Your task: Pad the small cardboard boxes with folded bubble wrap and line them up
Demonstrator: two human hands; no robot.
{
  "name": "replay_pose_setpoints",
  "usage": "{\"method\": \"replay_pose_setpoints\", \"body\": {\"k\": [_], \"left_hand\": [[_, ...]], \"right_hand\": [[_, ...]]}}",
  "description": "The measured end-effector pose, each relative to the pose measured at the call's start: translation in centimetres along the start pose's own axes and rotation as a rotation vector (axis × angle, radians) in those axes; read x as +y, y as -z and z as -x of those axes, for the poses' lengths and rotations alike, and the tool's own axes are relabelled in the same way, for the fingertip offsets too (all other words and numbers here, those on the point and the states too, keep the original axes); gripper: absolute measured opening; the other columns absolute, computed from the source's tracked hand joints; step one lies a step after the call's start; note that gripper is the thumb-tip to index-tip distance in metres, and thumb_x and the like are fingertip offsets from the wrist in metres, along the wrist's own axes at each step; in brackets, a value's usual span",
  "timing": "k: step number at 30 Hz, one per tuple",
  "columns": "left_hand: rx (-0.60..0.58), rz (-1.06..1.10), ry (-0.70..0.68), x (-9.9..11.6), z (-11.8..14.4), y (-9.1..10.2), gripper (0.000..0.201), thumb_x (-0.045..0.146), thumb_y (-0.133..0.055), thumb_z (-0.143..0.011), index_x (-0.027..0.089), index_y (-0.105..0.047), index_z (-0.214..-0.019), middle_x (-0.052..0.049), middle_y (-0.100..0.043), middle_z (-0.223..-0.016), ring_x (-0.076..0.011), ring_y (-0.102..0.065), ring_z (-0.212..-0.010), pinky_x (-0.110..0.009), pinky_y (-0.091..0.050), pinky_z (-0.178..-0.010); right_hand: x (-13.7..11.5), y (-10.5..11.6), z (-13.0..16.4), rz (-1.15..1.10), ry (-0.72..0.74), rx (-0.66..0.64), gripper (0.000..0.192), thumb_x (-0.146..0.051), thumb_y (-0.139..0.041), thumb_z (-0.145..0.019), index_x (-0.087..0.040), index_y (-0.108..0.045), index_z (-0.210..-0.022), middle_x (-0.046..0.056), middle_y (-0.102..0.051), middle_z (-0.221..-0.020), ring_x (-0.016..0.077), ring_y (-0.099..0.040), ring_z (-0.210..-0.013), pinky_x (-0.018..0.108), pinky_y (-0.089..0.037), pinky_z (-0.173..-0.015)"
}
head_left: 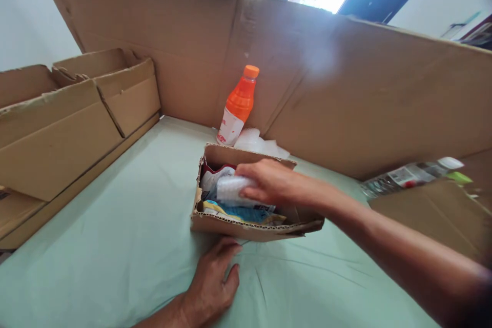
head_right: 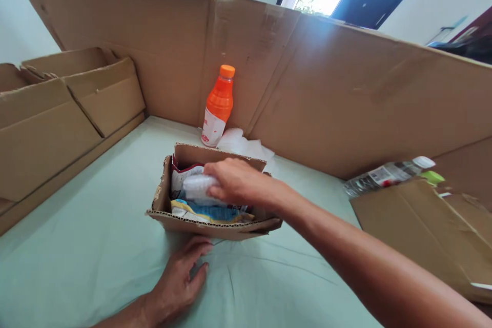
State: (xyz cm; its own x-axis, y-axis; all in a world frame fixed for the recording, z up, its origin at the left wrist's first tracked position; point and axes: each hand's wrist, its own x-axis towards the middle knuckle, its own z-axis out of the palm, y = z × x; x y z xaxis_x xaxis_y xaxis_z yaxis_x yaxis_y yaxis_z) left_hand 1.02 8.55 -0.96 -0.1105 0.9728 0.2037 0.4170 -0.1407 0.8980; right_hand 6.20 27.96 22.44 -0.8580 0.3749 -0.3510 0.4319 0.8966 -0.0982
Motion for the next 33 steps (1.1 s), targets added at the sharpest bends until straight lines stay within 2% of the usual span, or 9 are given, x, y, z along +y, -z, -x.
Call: {"method": "replay_pose_setpoints", "body": {"k": [3, 7, 12, 17, 20, 23, 26, 29, 33], "left_hand": [[-0.005, -0.022, -0.031, -0.2, 0.1, -0.1, 0.038, 0.013, -0.052, -0.084, 0.016, -0.066, -0.119, -0.013, -0.068, -0.124, -0.0240, -0.066, -0.115, -0.038, -0.054, -0.101], [-0.004, -0.030, -0.003, -0.1, 0.0, -0.1, 0.037, 0.012, -0.052, -0.083, 0.017, -0.067, -0.117, -0.013, -0.069, -0.121, -0.0243, -0.067, -0.112, -0.039, -0.055, -0.100], [-0.007, -0.044, -0.032, 0.0, -0.1, -0.1, 0.037, 0.013, -0.053, -0.082, 0.018, -0.068, -0.116, -0.011, -0.070, -0.118, -0.0239, -0.067, -0.109, -0.039, -0.056, -0.099], [0.003, -0.090, -0.061, 0.0, -0.1, -0.1, 0.036, 0.012, -0.052, -0.082, 0.019, -0.070, -0.113, -0.012, -0.072, -0.115, -0.0240, -0.069, -0.105, -0.039, -0.057, -0.095], [0.004, -0.091, -0.055, 0.3, -0.2, -0.1, 0.034, 0.012, -0.052, -0.082, 0.017, -0.070, -0.111, -0.012, -0.072, -0.112, -0.0246, -0.069, -0.102, -0.040, -0.058, -0.093], [-0.002, -0.084, -0.057, 0.4, -0.2, -0.1, 0.034, 0.011, -0.052, -0.082, 0.017, -0.070, -0.110, -0.012, -0.072, -0.111, -0.0248, -0.069, -0.101, -0.040, -0.058, -0.092], [-0.006, -0.078, -0.070, 0.4, -0.2, -0.1, 0.034, 0.010, -0.053, -0.081, 0.016, -0.070, -0.109, -0.012, -0.072, -0.110, -0.0245, -0.069, -0.101, -0.038, -0.058, -0.092], [-0.009, -0.084, -0.065, 0.2, -0.2, 0.0, 0.034, 0.011, -0.053, -0.081, 0.018, -0.070, -0.109, -0.012, -0.071, -0.111, -0.0246, -0.069, -0.101, -0.039, -0.058, -0.092], [-0.013, -0.087, -0.060, 0.3, -0.4, 0.1, 0.034, 0.011, -0.052, -0.081, 0.019, -0.070, -0.109, -0.011, -0.072, -0.109, -0.0239, -0.069, -0.099, -0.038, -0.058, -0.090]], "right_hand": [[-1.3, -2.5, -1.3, 0.214, 0.024, -0.133, 0.026, -0.024, -0.058, -0.090, -0.014, -0.068, -0.112, 0.010, -0.075, -0.091, 0.0215, -0.069, -0.080, 0.028, -0.039, -0.064], [-2.6, -2.7, -1.6, 0.413, 0.031, -0.110, 0.023, -0.023, -0.057, -0.090, -0.008, -0.071, -0.100, 0.019, -0.075, -0.088, 0.0289, -0.072, -0.085, 0.034, -0.044, -0.071], [-3.0, -1.4, -1.7, 0.350, -0.006, -0.188, 0.028, -0.021, -0.059, -0.090, -0.008, -0.070, -0.112, 0.017, -0.076, -0.091, 0.0281, -0.073, -0.085, 0.031, -0.043, -0.064], [-3.0, -1.9, -2.7, 0.167, 0.009, -0.292, 0.021, -0.017, -0.057, -0.089, -0.012, -0.076, -0.098, 0.014, -0.077, -0.092, 0.0223, -0.071, -0.079, 0.027, -0.042, -0.060], [-2.9, -1.7, -2.4, 0.179, 0.013, -0.259, 0.024, -0.025, -0.062, -0.088, -0.011, -0.074, -0.104, 0.014, -0.076, -0.095, 0.0244, -0.071, -0.082, 0.029, -0.045, -0.064], [-3.0, -0.9, -1.4, 0.252, 0.008, -0.194, 0.037, -0.035, -0.069, -0.086, -0.010, -0.071, -0.114, 0.016, -0.076, -0.095, 0.0298, -0.072, -0.086, 0.032, -0.047, -0.067], [-3.1, -0.8, -1.0, 0.319, -0.055, -0.140, 0.028, -0.024, -0.065, -0.088, -0.011, -0.071, -0.112, 0.016, -0.077, -0.092, 0.0313, -0.074, -0.087, 0.033, -0.047, -0.067], [-2.8, -1.5, -1.8, 0.332, -0.019, -0.140, 0.023, -0.012, -0.059, -0.089, -0.011, -0.074, -0.107, 0.016, -0.077, -0.093, 0.0285, -0.074, -0.090, 0.031, -0.048, -0.069], [-2.2, -2.3, -2.6, 0.321, 0.042, -0.171, 0.023, -0.016, -0.060, -0.090, -0.010, -0.075, -0.106, 0.015, -0.077, -0.097, 0.0259, -0.073, -0.093, 0.030, -0.049, -0.074]]}}
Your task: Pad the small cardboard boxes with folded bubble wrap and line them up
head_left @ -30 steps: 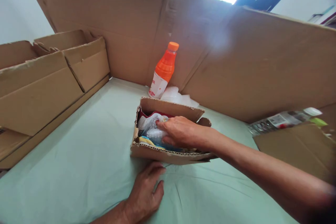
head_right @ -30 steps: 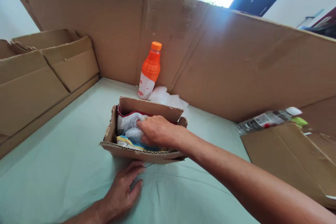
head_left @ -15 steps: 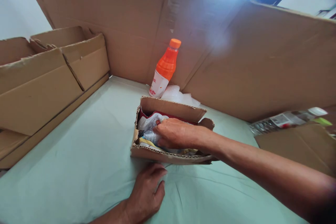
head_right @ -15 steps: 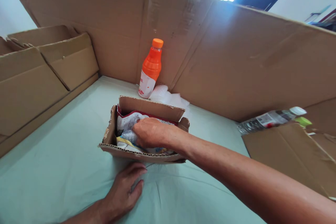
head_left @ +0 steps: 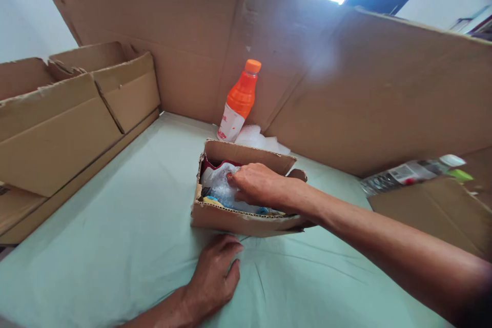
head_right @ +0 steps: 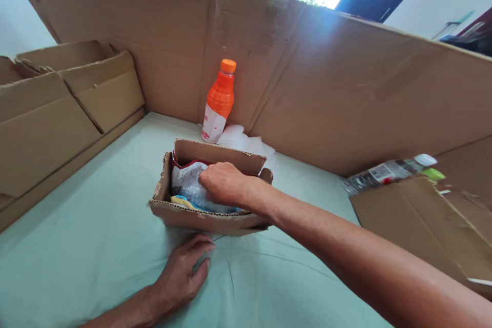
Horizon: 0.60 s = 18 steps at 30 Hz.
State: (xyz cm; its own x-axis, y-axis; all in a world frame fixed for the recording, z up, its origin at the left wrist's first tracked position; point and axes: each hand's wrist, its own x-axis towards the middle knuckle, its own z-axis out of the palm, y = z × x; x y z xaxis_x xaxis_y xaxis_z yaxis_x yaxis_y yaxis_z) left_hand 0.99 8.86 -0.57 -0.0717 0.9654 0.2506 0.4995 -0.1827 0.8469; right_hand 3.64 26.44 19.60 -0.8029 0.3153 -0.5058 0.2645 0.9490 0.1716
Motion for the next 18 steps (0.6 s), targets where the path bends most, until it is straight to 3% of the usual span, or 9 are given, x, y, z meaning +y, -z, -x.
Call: {"method": "replay_pose_setpoints", "body": {"k": [6, 11, 18], "left_hand": [[-0.028, -0.040, -0.014, 0.0, -0.1, 0.1, 0.032, 0.013, -0.051, -0.083, 0.019, -0.070, -0.108, -0.010, -0.072, -0.107, -0.0245, -0.068, -0.098, -0.039, -0.057, -0.089], [-0.035, -0.043, 0.005, 0.0, -0.1, 0.0, 0.031, 0.013, -0.051, -0.083, 0.018, -0.069, -0.108, -0.011, -0.072, -0.106, -0.0254, -0.068, -0.098, -0.041, -0.056, -0.089], [-0.070, -0.042, 0.027, 0.2, -0.3, 0.2, 0.033, 0.013, -0.051, -0.082, 0.015, -0.070, -0.108, -0.012, -0.072, -0.105, -0.0272, -0.068, -0.099, -0.042, -0.056, -0.089]], "right_hand": [[-0.5, 0.5, 1.1, -0.028, -0.040, -0.022, 0.030, -0.017, -0.054, -0.092, -0.008, -0.070, -0.116, 0.017, -0.076, -0.097, 0.0257, -0.072, -0.090, 0.031, -0.047, -0.070], [-0.2, 0.6, 0.9, -0.159, 0.069, -0.109, 0.024, -0.021, -0.059, -0.090, -0.014, -0.071, -0.109, 0.011, -0.075, -0.102, 0.0227, -0.070, -0.088, 0.028, -0.045, -0.068], [-1.3, 0.3, 0.6, 0.032, -0.074, -0.003, 0.028, -0.013, -0.054, -0.090, -0.009, -0.070, -0.112, 0.019, -0.076, -0.100, 0.0290, -0.073, -0.094, 0.032, -0.049, -0.071]]}}
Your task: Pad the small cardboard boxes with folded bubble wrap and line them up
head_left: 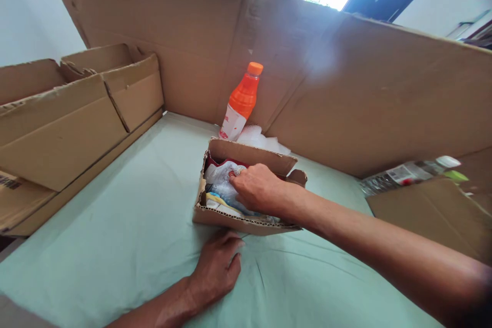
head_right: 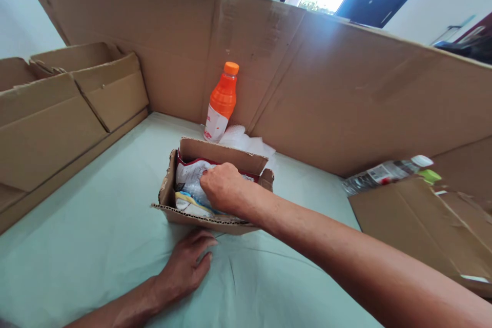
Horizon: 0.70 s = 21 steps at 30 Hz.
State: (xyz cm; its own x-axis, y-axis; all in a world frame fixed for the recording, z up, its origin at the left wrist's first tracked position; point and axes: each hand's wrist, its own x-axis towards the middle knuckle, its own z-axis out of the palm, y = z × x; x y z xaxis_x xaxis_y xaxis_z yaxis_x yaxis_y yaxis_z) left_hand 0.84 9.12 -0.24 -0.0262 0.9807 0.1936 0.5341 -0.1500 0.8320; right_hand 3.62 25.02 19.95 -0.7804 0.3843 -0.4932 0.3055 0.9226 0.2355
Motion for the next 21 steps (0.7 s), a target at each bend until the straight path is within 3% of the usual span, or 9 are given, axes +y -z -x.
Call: {"method": "replay_pose_setpoints", "body": {"k": [7, 11, 13, 16, 19, 21], "left_hand": [[0.031, 0.012, -0.033, -0.3, 0.0, 0.0, 0.031, 0.013, -0.050, -0.083, 0.016, -0.070, -0.107, -0.011, -0.072, -0.104, -0.0253, -0.069, -0.097, -0.040, -0.056, -0.088], [0.041, 0.016, -0.044, -0.3, -0.4, 0.2, 0.030, 0.013, -0.050, -0.082, 0.016, -0.070, -0.105, -0.010, -0.072, -0.103, -0.0252, -0.069, -0.096, -0.039, -0.056, -0.086], [0.051, 0.047, -0.040, 0.2, -0.5, 0.6, 0.029, 0.012, -0.051, -0.082, 0.017, -0.070, -0.102, -0.009, -0.073, -0.099, -0.0228, -0.070, -0.090, -0.035, -0.057, -0.080], [0.146, 0.111, -0.027, 1.4, 0.4, 2.2, 0.023, 0.013, -0.051, -0.084, 0.020, -0.070, -0.096, -0.004, -0.072, -0.088, -0.0168, -0.068, -0.078, -0.026, -0.054, -0.067], [0.389, 0.097, -0.034, 2.2, 2.5, 4.8, 0.019, 0.016, -0.052, -0.089, 0.022, -0.069, -0.095, -0.002, -0.069, -0.086, -0.0150, -0.066, -0.078, -0.025, -0.053, -0.071], [0.575, 0.055, 0.019, 2.0, 3.8, 6.5, 0.020, 0.020, -0.055, -0.091, 0.023, -0.067, -0.106, -0.003, -0.068, -0.096, -0.0156, -0.065, -0.082, -0.028, -0.054, -0.078]], "right_hand": [[-0.6, 0.0, -0.8, 0.053, -0.046, 0.009, 0.022, -0.015, -0.060, -0.090, -0.011, -0.074, -0.105, 0.019, -0.077, -0.101, 0.0292, -0.074, -0.098, 0.034, -0.052, -0.077], [0.9, 0.9, 0.3, -0.003, -0.069, 0.047, 0.029, -0.036, -0.068, -0.089, -0.012, -0.075, -0.103, 0.016, -0.077, -0.097, 0.0295, -0.074, -0.094, 0.032, -0.052, -0.073], [2.3, 1.1, 2.9, -0.066, -0.171, 0.201, 0.029, -0.041, -0.066, -0.090, -0.015, -0.075, -0.099, 0.013, -0.077, -0.090, 0.0274, -0.073, -0.087, 0.031, -0.050, -0.069], [4.1, -0.8, 9.3, -0.225, -0.350, 0.617, 0.024, -0.038, -0.060, -0.094, -0.019, -0.074, -0.095, 0.006, -0.076, -0.087, 0.0214, -0.070, -0.078, 0.030, -0.049, -0.069], [4.2, -6.6, 15.3, -0.457, -0.514, 0.995, 0.027, -0.044, -0.056, -0.095, -0.022, -0.073, -0.094, 0.004, -0.076, -0.089, 0.0194, -0.069, -0.075, 0.030, -0.050, -0.067], [2.8, -11.6, 16.8, -0.616, -0.623, 1.073, 0.027, -0.046, -0.058, -0.093, -0.023, -0.072, -0.091, 0.004, -0.076, -0.086, 0.0204, -0.069, -0.077, 0.030, -0.052, -0.066]]}}
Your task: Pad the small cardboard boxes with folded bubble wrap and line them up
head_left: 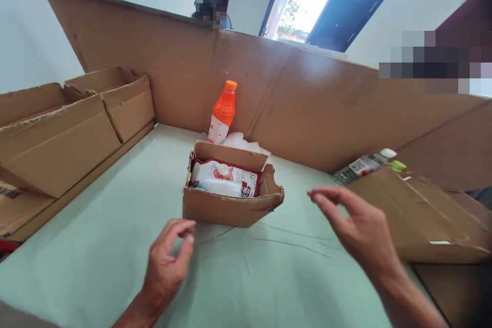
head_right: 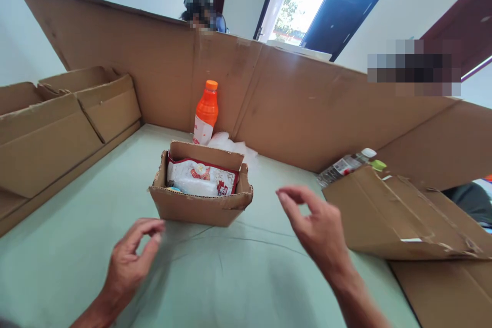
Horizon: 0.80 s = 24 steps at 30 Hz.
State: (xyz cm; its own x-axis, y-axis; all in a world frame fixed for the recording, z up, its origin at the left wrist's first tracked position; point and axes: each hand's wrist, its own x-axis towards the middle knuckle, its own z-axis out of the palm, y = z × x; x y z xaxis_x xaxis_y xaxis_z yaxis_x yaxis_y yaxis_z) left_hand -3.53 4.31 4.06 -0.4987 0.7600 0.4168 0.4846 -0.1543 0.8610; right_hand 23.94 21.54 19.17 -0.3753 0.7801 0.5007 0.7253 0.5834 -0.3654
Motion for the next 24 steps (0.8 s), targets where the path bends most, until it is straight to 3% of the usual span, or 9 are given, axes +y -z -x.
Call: {"method": "replay_pose_setpoints", "body": {"k": [3, 5, 7, 11, 14, 17, 19, 22, 24], "left_hand": [[0.142, -0.048, 0.147, -1.1, -1.0, 1.3, 0.044, 0.027, -0.060, -0.088, 0.025, -0.056, -0.131, -0.009, -0.062, -0.126, -0.0204, -0.064, -0.103, -0.035, -0.055, -0.089], [0.114, 0.001, 0.218, -1.7, -2.3, 0.5, 0.058, 0.030, -0.062, -0.085, 0.023, -0.048, -0.140, -0.012, -0.054, -0.139, -0.0254, -0.059, -0.119, -0.040, -0.054, -0.095], [0.070, 0.064, 0.254, -1.8, -3.3, -1.2, 0.063, 0.030, -0.062, -0.081, 0.019, -0.046, -0.141, -0.015, -0.055, -0.139, -0.0287, -0.057, -0.125, -0.045, -0.052, -0.100], [0.043, 0.106, 0.255, -0.7, -1.0, -4.5, 0.066, 0.027, -0.060, -0.080, 0.017, -0.042, -0.143, -0.017, -0.054, -0.141, -0.0316, -0.052, -0.131, -0.053, -0.044, -0.110], [-0.076, 0.136, 0.191, -0.1, 3.8, -5.3, 0.076, 0.016, -0.055, -0.079, 0.022, -0.034, -0.151, -0.015, -0.042, -0.154, -0.0309, -0.041, -0.143, -0.051, -0.042, -0.114], [-0.167, 0.141, 0.175, -0.3, 7.6, -4.5, 0.088, 0.009, -0.053, -0.074, 0.028, -0.027, -0.155, -0.011, -0.033, -0.161, -0.0304, -0.036, -0.148, -0.046, -0.047, -0.110], [-0.156, 0.132, 0.179, -1.0, 8.4, -3.2, 0.089, 0.008, -0.053, -0.075, 0.030, -0.025, -0.156, -0.010, -0.030, -0.162, -0.0306, -0.036, -0.148, -0.044, -0.050, -0.107], [-0.075, 0.101, 0.193, -2.6, 6.9, -1.2, 0.086, 0.010, -0.053, -0.079, 0.032, -0.023, -0.157, -0.010, -0.028, -0.162, -0.0299, -0.035, -0.147, -0.045, -0.050, -0.107], [0.000, 0.067, 0.207, -3.8, 4.6, -0.1, 0.081, 0.013, -0.053, -0.083, 0.030, -0.023, -0.156, -0.011, -0.028, -0.162, -0.0298, -0.036, -0.146, -0.047, -0.048, -0.108]], "right_hand": [[1.8, -4.7, 5.4, -0.211, -0.154, -0.148, 0.038, -0.046, -0.060, -0.088, -0.021, -0.067, -0.114, 0.010, -0.076, -0.105, 0.0217, -0.071, -0.082, 0.033, -0.056, -0.069], [1.2, -8.5, 6.8, -0.318, -0.197, -0.230, 0.052, -0.045, -0.062, -0.084, -0.019, -0.058, -0.128, 0.014, -0.071, -0.121, 0.0237, -0.071, -0.091, 0.036, -0.058, -0.073], [0.3, -11.2, 6.7, -0.387, -0.233, -0.271, 0.052, -0.045, -0.060, -0.081, -0.017, -0.056, -0.126, 0.014, -0.071, -0.118, 0.0234, -0.070, -0.085, 0.039, -0.058, -0.075], [1.0, -11.8, 6.1, -0.506, -0.359, -0.276, 0.043, -0.053, -0.059, -0.079, -0.018, -0.058, -0.105, 0.011, -0.072, -0.099, 0.0219, -0.067, -0.069, 0.040, -0.058, -0.069], [3.2, -10.7, 6.9, -0.632, -0.429, -0.243, 0.052, -0.058, -0.065, -0.078, -0.019, -0.056, -0.111, 0.013, -0.070, -0.113, 0.0247, -0.071, -0.082, 0.039, -0.059, -0.075], [3.9, -11.2, 6.9, -0.730, -0.421, -0.263, 0.058, -0.059, -0.069, -0.080, -0.021, -0.053, -0.122, 0.014, -0.066, -0.122, 0.0250, -0.070, -0.092, 0.038, -0.059, -0.081], [2.8, -13.1, 5.6, -0.784, -0.362, -0.275, 0.059, -0.058, -0.069, -0.080, -0.022, -0.052, -0.124, 0.013, -0.065, -0.123, 0.0262, -0.069, -0.098, 0.039, -0.058, -0.085], [-0.7, -18.3, 2.1, -0.849, -0.237, -0.273, 0.065, -0.054, -0.067, -0.081, -0.021, -0.048, -0.133, 0.015, -0.060, -0.132, 0.0304, -0.063, -0.114, 0.044, -0.057, -0.091], [-3.8, -22.7, -0.6, -0.843, -0.167, -0.258, 0.077, -0.047, -0.064, -0.080, -0.020, -0.035, -0.147, 0.019, -0.046, -0.149, 0.0332, -0.056, -0.126, 0.048, -0.056, -0.095]]}}
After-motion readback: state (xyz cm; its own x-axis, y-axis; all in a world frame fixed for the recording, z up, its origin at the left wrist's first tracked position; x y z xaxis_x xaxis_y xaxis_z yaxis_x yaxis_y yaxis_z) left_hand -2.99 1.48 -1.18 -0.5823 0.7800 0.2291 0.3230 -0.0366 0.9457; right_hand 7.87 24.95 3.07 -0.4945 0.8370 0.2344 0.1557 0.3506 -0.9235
